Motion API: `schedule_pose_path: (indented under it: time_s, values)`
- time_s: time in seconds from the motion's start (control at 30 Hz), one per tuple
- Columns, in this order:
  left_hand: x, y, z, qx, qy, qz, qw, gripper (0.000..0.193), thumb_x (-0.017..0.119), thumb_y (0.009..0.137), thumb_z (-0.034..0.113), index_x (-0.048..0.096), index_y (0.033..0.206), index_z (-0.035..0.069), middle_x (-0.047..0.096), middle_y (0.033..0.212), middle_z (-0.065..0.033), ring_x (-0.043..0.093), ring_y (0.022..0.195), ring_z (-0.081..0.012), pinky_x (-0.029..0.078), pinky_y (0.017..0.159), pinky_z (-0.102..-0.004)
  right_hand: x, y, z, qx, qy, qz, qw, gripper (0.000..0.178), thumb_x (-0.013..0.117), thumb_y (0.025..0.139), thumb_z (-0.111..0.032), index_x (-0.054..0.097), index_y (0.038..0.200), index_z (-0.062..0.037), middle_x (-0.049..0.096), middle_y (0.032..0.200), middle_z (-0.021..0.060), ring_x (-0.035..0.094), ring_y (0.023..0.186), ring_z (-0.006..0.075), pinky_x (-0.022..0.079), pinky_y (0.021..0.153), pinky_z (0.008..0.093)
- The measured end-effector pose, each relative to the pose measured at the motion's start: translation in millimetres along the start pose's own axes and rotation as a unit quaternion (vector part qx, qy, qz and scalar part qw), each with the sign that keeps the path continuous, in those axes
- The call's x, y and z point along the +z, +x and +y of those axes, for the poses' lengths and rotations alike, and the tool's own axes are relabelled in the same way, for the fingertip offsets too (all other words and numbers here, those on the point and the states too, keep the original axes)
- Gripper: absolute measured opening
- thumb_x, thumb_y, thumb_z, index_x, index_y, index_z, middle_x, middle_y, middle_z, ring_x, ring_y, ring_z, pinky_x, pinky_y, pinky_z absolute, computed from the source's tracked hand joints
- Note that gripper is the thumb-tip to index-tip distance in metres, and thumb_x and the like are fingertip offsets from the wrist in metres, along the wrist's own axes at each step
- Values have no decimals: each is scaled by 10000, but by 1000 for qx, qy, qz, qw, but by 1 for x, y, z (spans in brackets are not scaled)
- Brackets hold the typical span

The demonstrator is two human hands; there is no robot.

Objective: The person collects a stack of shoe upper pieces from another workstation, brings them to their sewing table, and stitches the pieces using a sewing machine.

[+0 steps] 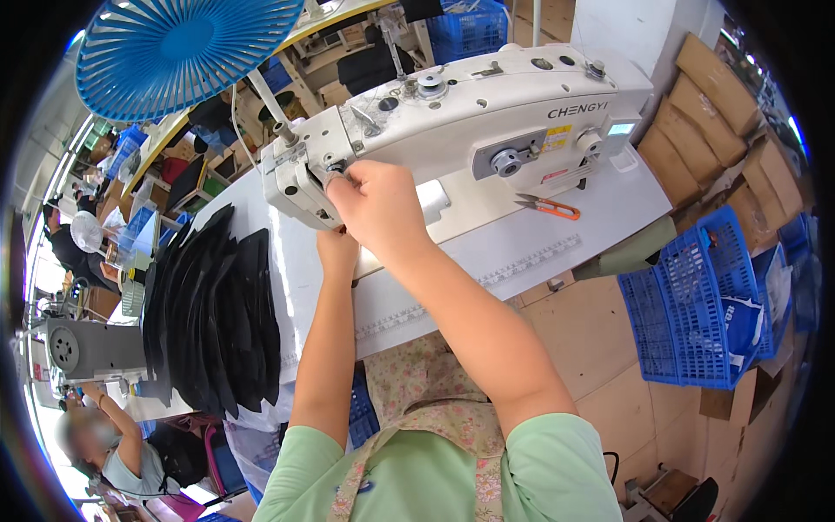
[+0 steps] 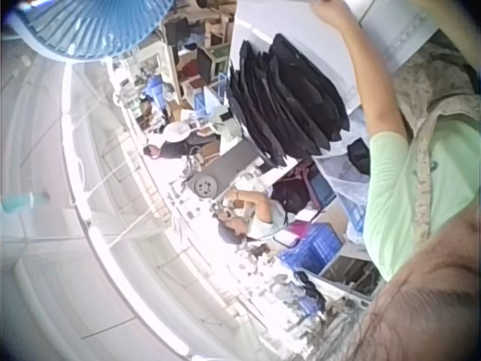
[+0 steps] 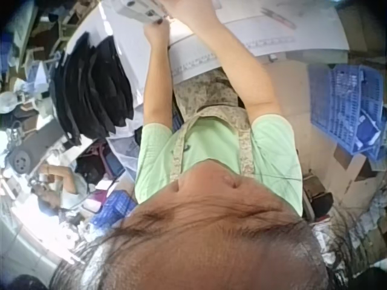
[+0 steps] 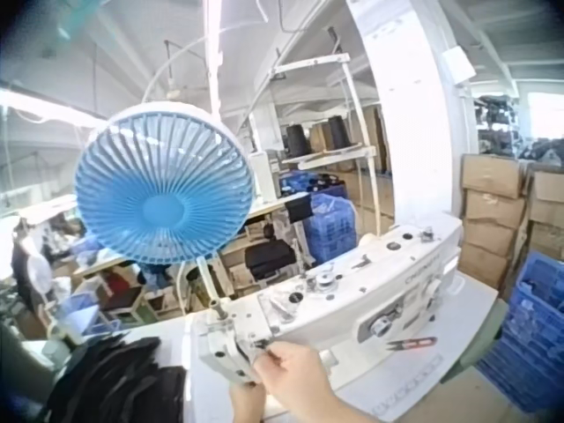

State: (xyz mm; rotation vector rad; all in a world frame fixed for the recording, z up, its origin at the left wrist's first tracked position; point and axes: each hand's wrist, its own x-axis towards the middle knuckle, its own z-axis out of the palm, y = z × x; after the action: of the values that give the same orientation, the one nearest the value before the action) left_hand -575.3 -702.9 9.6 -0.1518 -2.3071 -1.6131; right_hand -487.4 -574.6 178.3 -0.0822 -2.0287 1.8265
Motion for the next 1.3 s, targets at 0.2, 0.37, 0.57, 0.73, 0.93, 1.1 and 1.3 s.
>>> schedule_pose_path:
  time_s: [0.2,0.37,0.57,0.73,0.93,1.1,1.3]
  values:
    - [-4,-1,7,22,3,7,1000,177,622,676,18,638,852,26,618,718,-100,585,651,-262,464,643,-366,-6,-7,-6,-147,-226,26,963,269,658,822,-187,572,642,-5,572,565,91,534,454,237,433,461,334]
    - [-1,-4,27,46,47,7,998,158,623,674,26,634,831,12,603,668,-105,574,627,-264,459,629,-367,-9,-1,-1,-234,-334,57,911,218,689,699,-183,554,606,-39,595,604,99,581,529,283,444,483,377]
    - [-4,-3,23,33,52,5,998,160,628,651,17,617,811,10,597,683,-105,568,624,-270,453,619,-380,-6,1,-10,-256,-357,73,896,216,685,688,-178,538,597,-47,564,570,90,558,495,270,425,452,375]
    - [-5,-1,17,35,44,16,998,150,620,652,12,612,802,13,602,694,-111,577,641,-294,455,626,-392,-5,2,-5,-278,-313,62,906,208,675,685,-144,519,594,-41,541,551,94,530,470,272,401,437,375]
    - [-3,-1,14,52,45,18,997,153,618,672,19,629,824,21,619,712,-122,601,671,-317,466,641,-396,2,-1,2,-234,-169,85,954,257,669,708,-115,482,568,-9,503,513,114,463,423,252,363,426,359]
    - [2,-2,14,58,37,12,998,163,626,678,30,637,840,24,624,713,-123,607,694,-317,471,654,-398,4,-3,8,-155,-77,88,981,313,667,801,-110,473,588,12,429,471,69,337,437,120,288,413,308]
    - [-8,4,-22,-4,4,2,1000,140,655,677,57,658,813,24,631,715,-116,598,704,-316,468,643,-395,8,-23,10,-110,-148,-2,983,335,695,861,-201,563,649,23,469,502,40,457,487,61,345,427,266]
